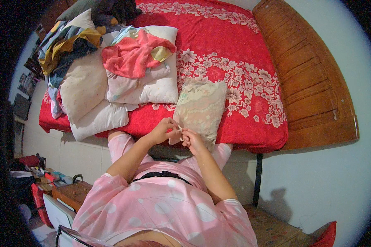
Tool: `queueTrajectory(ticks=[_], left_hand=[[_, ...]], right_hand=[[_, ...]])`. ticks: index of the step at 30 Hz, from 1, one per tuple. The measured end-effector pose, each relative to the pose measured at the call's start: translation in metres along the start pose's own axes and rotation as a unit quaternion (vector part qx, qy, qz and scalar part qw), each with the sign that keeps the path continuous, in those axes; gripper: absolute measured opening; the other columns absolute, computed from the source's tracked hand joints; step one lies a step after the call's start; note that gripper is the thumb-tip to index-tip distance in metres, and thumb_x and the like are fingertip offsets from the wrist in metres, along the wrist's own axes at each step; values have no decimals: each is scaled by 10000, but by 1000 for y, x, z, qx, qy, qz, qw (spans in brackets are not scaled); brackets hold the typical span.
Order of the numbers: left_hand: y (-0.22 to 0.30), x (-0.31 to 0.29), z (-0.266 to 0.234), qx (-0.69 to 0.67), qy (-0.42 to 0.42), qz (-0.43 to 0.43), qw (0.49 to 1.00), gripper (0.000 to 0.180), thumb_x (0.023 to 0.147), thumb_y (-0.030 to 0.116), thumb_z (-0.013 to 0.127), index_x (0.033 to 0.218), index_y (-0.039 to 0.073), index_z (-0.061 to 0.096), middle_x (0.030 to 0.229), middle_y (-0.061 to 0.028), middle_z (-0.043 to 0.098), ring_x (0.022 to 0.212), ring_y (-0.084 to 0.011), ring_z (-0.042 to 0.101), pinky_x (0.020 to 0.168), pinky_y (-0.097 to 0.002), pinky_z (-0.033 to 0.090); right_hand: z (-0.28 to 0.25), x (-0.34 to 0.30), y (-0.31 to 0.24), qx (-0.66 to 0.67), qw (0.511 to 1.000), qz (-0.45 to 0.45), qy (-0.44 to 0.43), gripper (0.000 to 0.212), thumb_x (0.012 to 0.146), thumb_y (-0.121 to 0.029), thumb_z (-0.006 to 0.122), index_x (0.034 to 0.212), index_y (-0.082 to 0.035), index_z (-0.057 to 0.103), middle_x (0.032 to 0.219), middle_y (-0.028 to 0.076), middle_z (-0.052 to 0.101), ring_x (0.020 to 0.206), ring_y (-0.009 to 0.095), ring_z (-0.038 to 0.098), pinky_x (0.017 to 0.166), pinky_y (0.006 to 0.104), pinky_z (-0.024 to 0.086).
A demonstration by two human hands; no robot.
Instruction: The person folds a light-colored patterned garment and then folds a pink shirt on a bed.
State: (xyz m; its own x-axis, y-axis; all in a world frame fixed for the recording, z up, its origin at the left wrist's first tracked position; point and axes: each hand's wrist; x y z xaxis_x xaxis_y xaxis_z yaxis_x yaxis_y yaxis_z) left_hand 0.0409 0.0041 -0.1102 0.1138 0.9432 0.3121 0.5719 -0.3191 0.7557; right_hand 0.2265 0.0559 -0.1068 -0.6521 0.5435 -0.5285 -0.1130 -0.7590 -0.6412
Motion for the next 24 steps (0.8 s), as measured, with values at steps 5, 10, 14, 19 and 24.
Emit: queueTrajectory(ticks=[5,10,14,19,24], left_hand=[[-10,9,-16,-218,-18,-123,968,182,880,170,541,841,6,607,891,-97,504,854,-206,486,788,-301,396],[-46,3,-16,-34,47,-195,979,272,855,229,544,741,-14,585,742,-148,543,764,-284,519,709,-379,409],[-83,-8,-13,46,38,-301,952,341,865,299,529,717,-4,575,739,-155,538,742,-285,516,693,-388,405],[-48,0,-20,-87,78,-272,955,274,847,249,589,707,14,581,737,-109,531,725,-208,498,656,-337,392],[4,27,-26,-49,59,-51,996,177,815,185,623,753,20,611,783,-103,546,768,-222,519,698,-327,422]], right_hand=[[-6,-2,2,-127,989,-62,36,185,883,-186,532,985,-32,544,635,-37,463,479,58,382,477,206,358],[-31,5,16,-513,829,-202,94,128,854,-174,564,860,-46,575,652,57,557,561,119,511,524,280,406],[-64,9,35,-509,819,-227,137,122,826,-164,588,833,-44,568,625,83,547,584,135,530,551,307,417],[-55,-3,31,-372,886,-226,157,144,853,-174,583,897,-38,588,701,37,612,596,102,516,559,285,422],[6,-30,-14,-256,946,-183,78,220,871,-104,552,1073,-16,540,751,33,608,621,70,524,509,198,408]])
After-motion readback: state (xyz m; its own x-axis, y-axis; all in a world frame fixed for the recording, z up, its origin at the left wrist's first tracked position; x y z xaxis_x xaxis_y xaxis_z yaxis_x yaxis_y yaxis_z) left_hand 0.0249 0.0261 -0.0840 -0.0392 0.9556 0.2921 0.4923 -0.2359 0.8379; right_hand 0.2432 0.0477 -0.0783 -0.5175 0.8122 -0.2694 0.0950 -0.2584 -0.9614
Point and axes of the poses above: each hand's wrist, its own x-axis towards the middle knuckle, its own z-axis out of the palm, y = z × x
